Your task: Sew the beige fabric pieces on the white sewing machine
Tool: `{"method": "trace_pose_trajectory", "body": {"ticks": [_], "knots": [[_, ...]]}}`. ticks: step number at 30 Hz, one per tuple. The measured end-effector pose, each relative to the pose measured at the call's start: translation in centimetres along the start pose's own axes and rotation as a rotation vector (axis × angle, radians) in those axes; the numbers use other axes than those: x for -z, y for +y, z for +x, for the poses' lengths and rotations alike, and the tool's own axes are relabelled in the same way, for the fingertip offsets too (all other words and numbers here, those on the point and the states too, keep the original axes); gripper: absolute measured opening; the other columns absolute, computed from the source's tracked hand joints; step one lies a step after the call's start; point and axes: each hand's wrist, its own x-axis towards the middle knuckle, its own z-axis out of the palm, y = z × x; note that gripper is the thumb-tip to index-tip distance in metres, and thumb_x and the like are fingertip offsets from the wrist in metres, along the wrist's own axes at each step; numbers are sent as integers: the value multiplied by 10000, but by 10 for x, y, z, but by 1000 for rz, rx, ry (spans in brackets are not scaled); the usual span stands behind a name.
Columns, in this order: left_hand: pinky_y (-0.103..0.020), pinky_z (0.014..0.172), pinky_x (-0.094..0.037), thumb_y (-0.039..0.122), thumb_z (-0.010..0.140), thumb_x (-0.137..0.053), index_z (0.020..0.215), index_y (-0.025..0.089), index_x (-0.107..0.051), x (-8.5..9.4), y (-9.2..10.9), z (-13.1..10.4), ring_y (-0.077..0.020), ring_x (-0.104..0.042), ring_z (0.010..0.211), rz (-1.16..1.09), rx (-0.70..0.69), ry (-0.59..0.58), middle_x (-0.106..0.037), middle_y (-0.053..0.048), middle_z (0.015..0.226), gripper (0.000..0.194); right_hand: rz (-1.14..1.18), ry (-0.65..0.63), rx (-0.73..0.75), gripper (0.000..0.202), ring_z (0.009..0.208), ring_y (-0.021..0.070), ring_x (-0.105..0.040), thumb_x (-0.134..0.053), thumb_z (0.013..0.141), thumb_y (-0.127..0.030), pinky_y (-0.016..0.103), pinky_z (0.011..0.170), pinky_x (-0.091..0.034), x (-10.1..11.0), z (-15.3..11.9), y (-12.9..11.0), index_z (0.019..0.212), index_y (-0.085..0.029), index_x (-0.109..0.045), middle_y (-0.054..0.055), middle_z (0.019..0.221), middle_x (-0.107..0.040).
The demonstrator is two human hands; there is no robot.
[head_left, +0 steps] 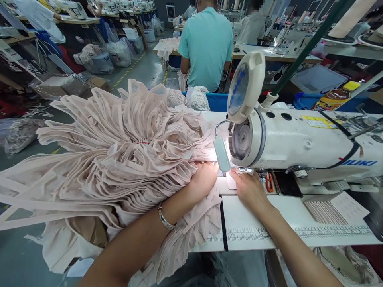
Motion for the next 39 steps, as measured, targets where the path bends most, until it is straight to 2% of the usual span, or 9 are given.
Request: {"method": "trace_pose_trajectory", "body": {"ticks": [3,10,15,24,29,34,39], "knots": [[-338,685,-478,71,941,-420,1079,185,-621,2,0,0,-295,-711,866,-16,0,-11,-699,-128,957,270,-8,-59,-27,548,980,287,-644,-386,920,-64,456,926,-466,5,1,-3,1399,-214,-605,135,1237,-694],[-289,665,-466,61,931,-435,1082,170,-630,6,1,-2,-250,-704,854,9,-12,-26,-701,-125,935,269,-36,-24,-31,450,867,265,-611,-358,986,-153,417,855,-444,6,2,-7,1317,-224,-654,135,1114,-705],[-294,655,-464,51,923,-416,1080,170,-633,5,0,-1,-246,-703,827,4,-18,-25,-698,-118,900,294,-32,3,-20,425,863,260,-606,-357,999,-175,420,855,-443,3,2,-6,1292,-211,-662,141,1123,-700],[-325,679,-481,66,923,-431,1075,178,-629,0,-1,1,-287,-712,871,-26,-8,-7,-708,-126,962,274,-3,-12,-20,429,857,262,-621,-346,1017,-213,412,850,-443,2,3,-4,1325,-212,-645,137,1073,-715],[-323,697,-479,68,945,-402,1093,176,-623,0,-1,0,-269,-704,857,-28,-10,-6,-705,-133,965,287,-7,16,-15,427,838,258,-632,-354,1016,-193,402,849,-428,-2,1,-2,1322,-208,-651,115,956,-727],[-335,719,-479,67,940,-416,1076,179,-613,-6,-1,0,-270,-701,851,-23,-5,23,-697,-123,955,264,-26,84,-2,429,890,247,-644,-373,1005,-166,415,927,-418,-5,-2,0,1320,-227,-658,107,1099,-735],[-330,707,-471,70,912,-453,1047,189,-610,-10,-2,3,-269,-696,839,-44,-4,14,-691,-108,960,239,-27,33,-13,449,989,272,-653,-360,1016,-162,468,1000,-395,-5,-3,-1,1369,-229,-629,112,1205,-714]]}}
